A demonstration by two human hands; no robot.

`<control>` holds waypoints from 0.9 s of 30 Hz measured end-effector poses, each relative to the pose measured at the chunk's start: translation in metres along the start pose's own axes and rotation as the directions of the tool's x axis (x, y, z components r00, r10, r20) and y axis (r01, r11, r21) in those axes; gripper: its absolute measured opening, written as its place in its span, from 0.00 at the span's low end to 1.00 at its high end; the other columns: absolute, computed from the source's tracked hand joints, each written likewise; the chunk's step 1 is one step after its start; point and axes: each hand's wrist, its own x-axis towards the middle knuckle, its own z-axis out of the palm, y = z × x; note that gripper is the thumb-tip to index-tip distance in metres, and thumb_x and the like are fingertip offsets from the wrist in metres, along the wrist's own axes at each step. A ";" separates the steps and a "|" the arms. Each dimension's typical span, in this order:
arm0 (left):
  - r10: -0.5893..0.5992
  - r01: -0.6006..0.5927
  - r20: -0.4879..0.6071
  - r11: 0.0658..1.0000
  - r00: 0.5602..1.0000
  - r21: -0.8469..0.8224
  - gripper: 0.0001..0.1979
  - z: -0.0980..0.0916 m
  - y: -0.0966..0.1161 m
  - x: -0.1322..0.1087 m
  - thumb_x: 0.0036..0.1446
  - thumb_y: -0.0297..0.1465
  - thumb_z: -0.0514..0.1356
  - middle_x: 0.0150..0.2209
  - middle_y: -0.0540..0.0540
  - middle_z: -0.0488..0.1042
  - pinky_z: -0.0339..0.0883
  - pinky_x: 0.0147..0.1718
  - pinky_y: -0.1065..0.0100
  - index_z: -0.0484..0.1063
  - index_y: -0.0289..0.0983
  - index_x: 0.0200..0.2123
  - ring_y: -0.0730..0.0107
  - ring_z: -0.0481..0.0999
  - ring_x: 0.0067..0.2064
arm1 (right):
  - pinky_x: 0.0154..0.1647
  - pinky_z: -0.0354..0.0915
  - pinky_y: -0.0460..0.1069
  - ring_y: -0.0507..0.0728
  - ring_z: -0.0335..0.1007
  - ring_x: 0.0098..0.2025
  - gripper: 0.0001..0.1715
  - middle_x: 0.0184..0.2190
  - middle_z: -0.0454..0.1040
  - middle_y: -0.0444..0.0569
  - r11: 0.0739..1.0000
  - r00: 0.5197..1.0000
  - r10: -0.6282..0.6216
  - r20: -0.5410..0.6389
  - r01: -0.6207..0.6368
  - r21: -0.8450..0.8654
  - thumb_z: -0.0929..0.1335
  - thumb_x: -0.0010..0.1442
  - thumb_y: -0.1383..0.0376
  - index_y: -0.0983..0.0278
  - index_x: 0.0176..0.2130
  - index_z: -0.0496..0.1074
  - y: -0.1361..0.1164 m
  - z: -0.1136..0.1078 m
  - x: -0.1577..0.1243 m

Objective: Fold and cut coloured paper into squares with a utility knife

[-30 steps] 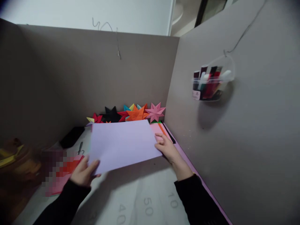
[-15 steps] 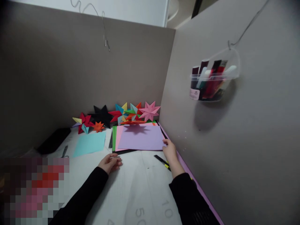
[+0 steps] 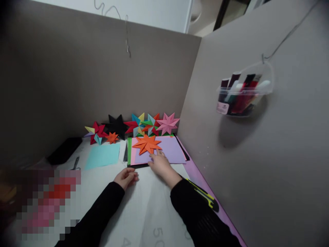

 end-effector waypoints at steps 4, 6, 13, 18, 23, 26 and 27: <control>0.064 -0.066 0.031 0.994 0.997 0.084 0.15 -0.002 -0.005 -0.004 0.45 0.38 0.62 0.27 0.46 0.75 0.64 0.22 0.72 0.66 0.35 0.33 0.69 0.76 0.26 | 0.57 0.51 0.63 0.72 0.41 0.64 0.31 0.65 0.47 0.63 0.997 0.999 0.004 0.042 -0.001 -0.081 0.67 0.53 0.62 0.69 0.55 0.65 -0.011 0.017 0.018; 0.098 -0.105 0.055 0.986 0.994 0.128 0.13 -0.002 -0.009 -0.005 0.45 0.37 0.62 0.25 0.47 0.75 0.63 0.21 0.72 0.67 0.36 0.32 0.68 0.76 0.26 | 0.58 0.49 0.63 0.72 0.42 0.64 0.34 0.64 0.47 0.65 0.996 1.000 -0.018 0.023 0.020 -0.083 0.67 0.53 0.65 0.73 0.57 0.62 -0.010 0.022 0.018; 0.143 -0.167 0.117 0.958 0.983 0.234 0.06 -0.001 -0.021 0.003 0.47 0.33 0.59 0.24 0.50 0.74 0.66 0.25 0.70 0.69 0.38 0.30 0.68 0.76 0.26 | 0.63 0.43 0.59 0.62 0.55 0.60 0.18 0.55 0.67 0.56 0.814 0.940 -0.086 -0.331 0.258 0.521 0.67 0.52 0.67 0.65 0.44 0.75 0.000 -0.021 0.038; 0.167 -0.200 0.134 0.935 0.977 0.294 0.05 -0.002 -0.022 0.003 0.49 0.31 0.57 0.25 0.50 0.74 0.67 0.28 0.69 0.69 0.38 0.32 0.68 0.76 0.27 | 0.56 0.58 0.59 0.59 0.66 0.52 0.13 0.45 0.75 0.50 0.445 0.925 0.131 -0.358 0.268 0.854 0.68 0.52 0.59 0.62 0.37 0.75 0.008 -0.066 0.101; 0.194 -0.233 0.145 0.911 0.970 0.340 0.04 -0.003 -0.019 0.001 0.49 0.29 0.56 0.24 0.49 0.74 0.66 0.28 0.68 0.69 0.38 0.31 0.68 0.76 0.26 | 0.45 0.68 0.54 0.56 0.71 0.43 0.10 0.39 0.76 0.49 0.155 0.952 0.192 -0.240 0.212 0.965 0.67 0.52 0.60 0.62 0.34 0.73 0.003 -0.063 0.151; 0.196 -0.236 0.148 0.908 0.969 0.345 0.05 -0.003 -0.017 0.000 0.50 0.29 0.56 0.24 0.50 0.74 0.66 0.27 0.69 0.69 0.38 0.32 0.68 0.76 0.26 | 0.41 0.69 0.53 0.55 0.72 0.39 0.05 0.33 0.76 0.47 0.034 0.958 0.227 -0.178 0.175 0.984 0.68 0.50 0.62 0.61 0.30 0.70 -0.001 -0.041 0.165; 0.194 -0.236 0.150 0.908 0.969 0.347 0.05 -0.003 -0.017 0.000 0.50 0.29 0.55 0.23 0.50 0.74 0.66 0.27 0.69 0.69 0.38 0.32 0.68 0.76 0.26 | 0.40 0.69 0.53 0.55 0.72 0.38 0.04 0.32 0.76 0.46 0.006 0.957 0.239 -0.162 0.166 0.986 0.68 0.49 0.63 0.61 0.29 0.69 -0.002 -0.033 0.168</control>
